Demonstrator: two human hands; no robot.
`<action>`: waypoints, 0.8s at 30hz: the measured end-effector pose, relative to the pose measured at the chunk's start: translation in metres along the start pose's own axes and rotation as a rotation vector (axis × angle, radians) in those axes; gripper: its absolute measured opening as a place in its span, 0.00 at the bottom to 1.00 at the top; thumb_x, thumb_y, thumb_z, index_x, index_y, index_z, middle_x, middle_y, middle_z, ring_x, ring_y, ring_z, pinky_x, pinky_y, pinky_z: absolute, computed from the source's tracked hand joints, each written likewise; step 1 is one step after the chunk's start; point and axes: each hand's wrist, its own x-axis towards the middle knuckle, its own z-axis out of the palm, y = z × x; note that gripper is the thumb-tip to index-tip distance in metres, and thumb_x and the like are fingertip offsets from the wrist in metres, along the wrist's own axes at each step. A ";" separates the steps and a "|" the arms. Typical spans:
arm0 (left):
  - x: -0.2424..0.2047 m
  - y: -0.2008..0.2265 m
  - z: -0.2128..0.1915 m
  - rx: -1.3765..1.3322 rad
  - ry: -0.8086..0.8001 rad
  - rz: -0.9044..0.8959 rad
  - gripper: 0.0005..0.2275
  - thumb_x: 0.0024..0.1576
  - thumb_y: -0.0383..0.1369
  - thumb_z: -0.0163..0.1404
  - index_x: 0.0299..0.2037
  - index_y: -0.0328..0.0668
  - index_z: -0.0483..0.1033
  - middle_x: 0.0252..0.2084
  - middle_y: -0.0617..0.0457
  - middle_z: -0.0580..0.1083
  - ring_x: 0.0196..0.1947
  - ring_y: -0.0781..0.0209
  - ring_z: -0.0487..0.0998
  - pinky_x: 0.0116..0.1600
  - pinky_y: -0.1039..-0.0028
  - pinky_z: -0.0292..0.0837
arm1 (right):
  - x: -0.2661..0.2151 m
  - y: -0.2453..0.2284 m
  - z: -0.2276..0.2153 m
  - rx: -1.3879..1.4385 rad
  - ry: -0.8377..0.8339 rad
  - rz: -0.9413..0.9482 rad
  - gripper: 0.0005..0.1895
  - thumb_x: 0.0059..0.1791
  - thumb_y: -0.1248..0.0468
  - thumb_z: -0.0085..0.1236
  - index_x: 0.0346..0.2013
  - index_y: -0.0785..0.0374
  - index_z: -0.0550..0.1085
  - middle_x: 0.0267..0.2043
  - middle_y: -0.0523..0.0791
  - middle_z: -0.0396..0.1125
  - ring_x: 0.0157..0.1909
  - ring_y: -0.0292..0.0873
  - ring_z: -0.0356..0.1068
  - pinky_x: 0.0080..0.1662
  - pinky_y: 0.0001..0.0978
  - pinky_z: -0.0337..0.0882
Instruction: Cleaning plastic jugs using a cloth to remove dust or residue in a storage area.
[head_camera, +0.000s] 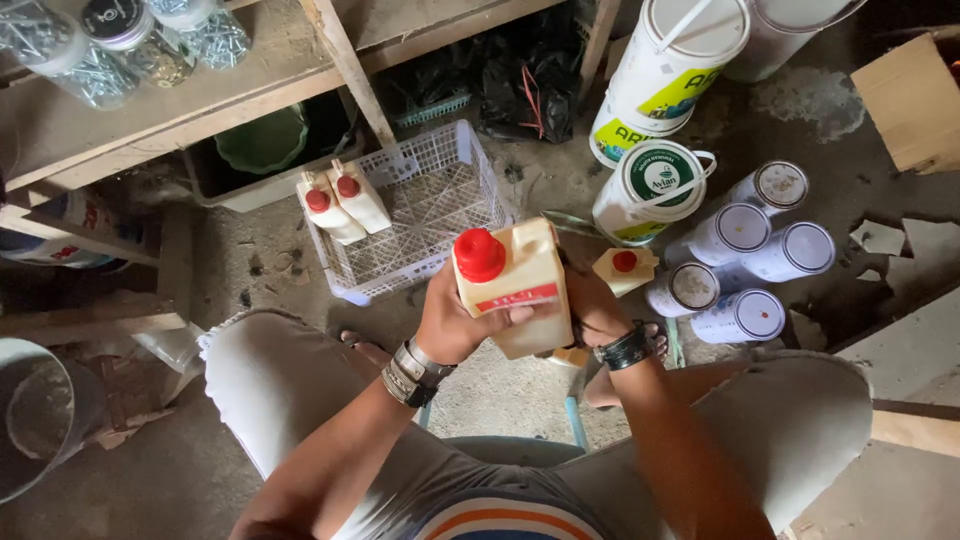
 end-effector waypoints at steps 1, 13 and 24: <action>0.000 -0.001 -0.001 0.000 0.003 0.003 0.30 0.34 0.20 0.69 0.51 0.31 0.75 0.42 0.40 0.80 0.46 0.56 0.77 0.49 0.60 0.79 | 0.011 0.012 -0.011 -0.003 -0.003 0.000 0.17 0.52 0.59 0.58 0.48 0.70 0.76 0.42 0.58 0.73 0.41 0.55 0.75 0.47 0.54 0.75; 0.001 0.007 0.004 0.053 0.099 0.090 0.31 0.36 0.20 0.70 0.52 0.26 0.72 0.43 0.36 0.79 0.43 0.53 0.79 0.50 0.57 0.79 | 0.089 0.097 -0.043 0.340 0.202 0.258 0.24 0.47 0.49 0.64 0.49 0.64 0.77 0.46 0.53 0.74 0.47 0.54 0.76 0.49 0.49 0.74; -0.006 -0.027 -0.003 0.337 0.323 0.260 0.33 0.34 0.24 0.74 0.51 0.26 0.70 0.44 0.33 0.77 0.45 0.48 0.79 0.52 0.59 0.76 | -0.013 0.038 0.046 0.723 0.223 0.107 0.30 0.49 0.40 0.59 0.53 0.60 0.77 0.55 0.53 0.73 0.56 0.54 0.73 0.60 0.47 0.71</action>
